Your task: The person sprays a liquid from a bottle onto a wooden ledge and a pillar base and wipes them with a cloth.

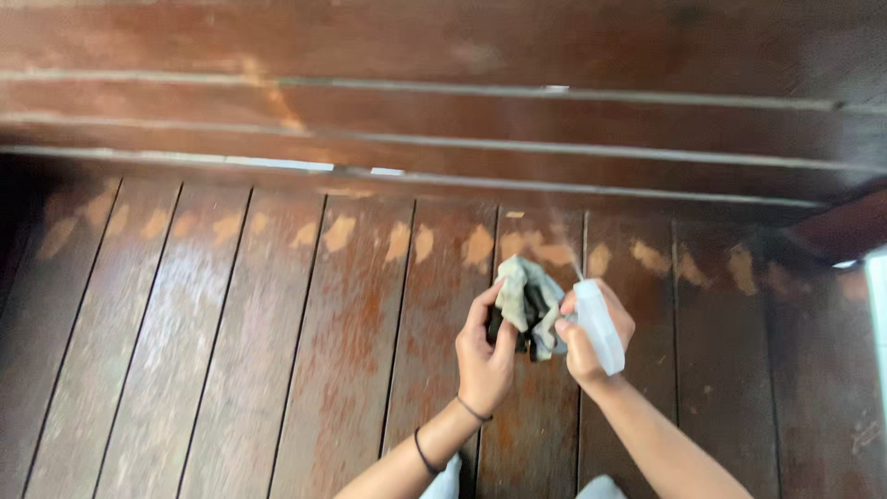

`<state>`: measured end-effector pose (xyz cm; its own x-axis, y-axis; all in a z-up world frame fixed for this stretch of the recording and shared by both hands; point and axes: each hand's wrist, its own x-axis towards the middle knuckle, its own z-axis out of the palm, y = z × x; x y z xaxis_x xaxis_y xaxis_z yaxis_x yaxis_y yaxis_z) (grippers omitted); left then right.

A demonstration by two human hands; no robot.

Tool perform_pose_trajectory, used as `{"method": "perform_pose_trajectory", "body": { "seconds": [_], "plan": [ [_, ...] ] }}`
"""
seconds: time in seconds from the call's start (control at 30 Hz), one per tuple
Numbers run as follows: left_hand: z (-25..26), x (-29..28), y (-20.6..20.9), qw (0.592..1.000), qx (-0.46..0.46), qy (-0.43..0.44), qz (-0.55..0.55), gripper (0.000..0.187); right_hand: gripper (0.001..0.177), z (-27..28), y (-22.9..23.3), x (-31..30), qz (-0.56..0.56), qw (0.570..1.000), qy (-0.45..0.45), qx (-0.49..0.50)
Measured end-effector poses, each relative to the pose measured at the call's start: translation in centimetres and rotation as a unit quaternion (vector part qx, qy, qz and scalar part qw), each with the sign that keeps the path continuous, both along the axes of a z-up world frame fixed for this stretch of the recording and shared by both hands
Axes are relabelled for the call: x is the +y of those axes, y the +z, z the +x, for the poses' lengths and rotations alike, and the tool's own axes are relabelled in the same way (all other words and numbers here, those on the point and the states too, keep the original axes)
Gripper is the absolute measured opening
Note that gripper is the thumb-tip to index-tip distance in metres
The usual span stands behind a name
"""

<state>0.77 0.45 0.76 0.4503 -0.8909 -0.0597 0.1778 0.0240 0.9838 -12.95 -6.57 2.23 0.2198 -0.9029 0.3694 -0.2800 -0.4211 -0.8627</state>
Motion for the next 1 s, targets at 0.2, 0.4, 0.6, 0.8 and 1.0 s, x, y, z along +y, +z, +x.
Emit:
{"method": "perform_pose_trajectory", "body": {
  "seconds": [0.2, 0.4, 0.6, 0.8, 1.0],
  "plan": [
    [1.9, 1.4, -1.6, 0.997, -0.007, 0.063, 0.034, 0.04, 0.023, 2.5, -0.5, 0.4, -0.002, 0.998, 0.056, -0.019],
    [2.6, 3.2, -4.8, 0.981, -0.076, 0.041, 0.174, 0.049, 0.016, 0.6, -4.0, 1.8, 0.142, 0.987, 0.021, -0.066],
    [-0.8, 3.5, -7.0, 0.98, -0.121, -0.077, 0.138, 0.057, 0.007, -2.0, -4.4, 3.1, 0.153, 0.981, -0.053, -0.111],
    [-3.4, 3.0, -7.2, 0.942, -0.086, -0.22, 0.24, 0.061, 0.012, -6.7, -2.8, 3.7, 0.111, 0.983, -0.123, -0.083],
    [-6.4, 2.3, -9.2, 0.959, -0.051, -0.236, 0.147, 0.053, 0.014, -12.8, -3.3, 4.0, 0.086, 0.966, -0.225, -0.091]
  ]
}}
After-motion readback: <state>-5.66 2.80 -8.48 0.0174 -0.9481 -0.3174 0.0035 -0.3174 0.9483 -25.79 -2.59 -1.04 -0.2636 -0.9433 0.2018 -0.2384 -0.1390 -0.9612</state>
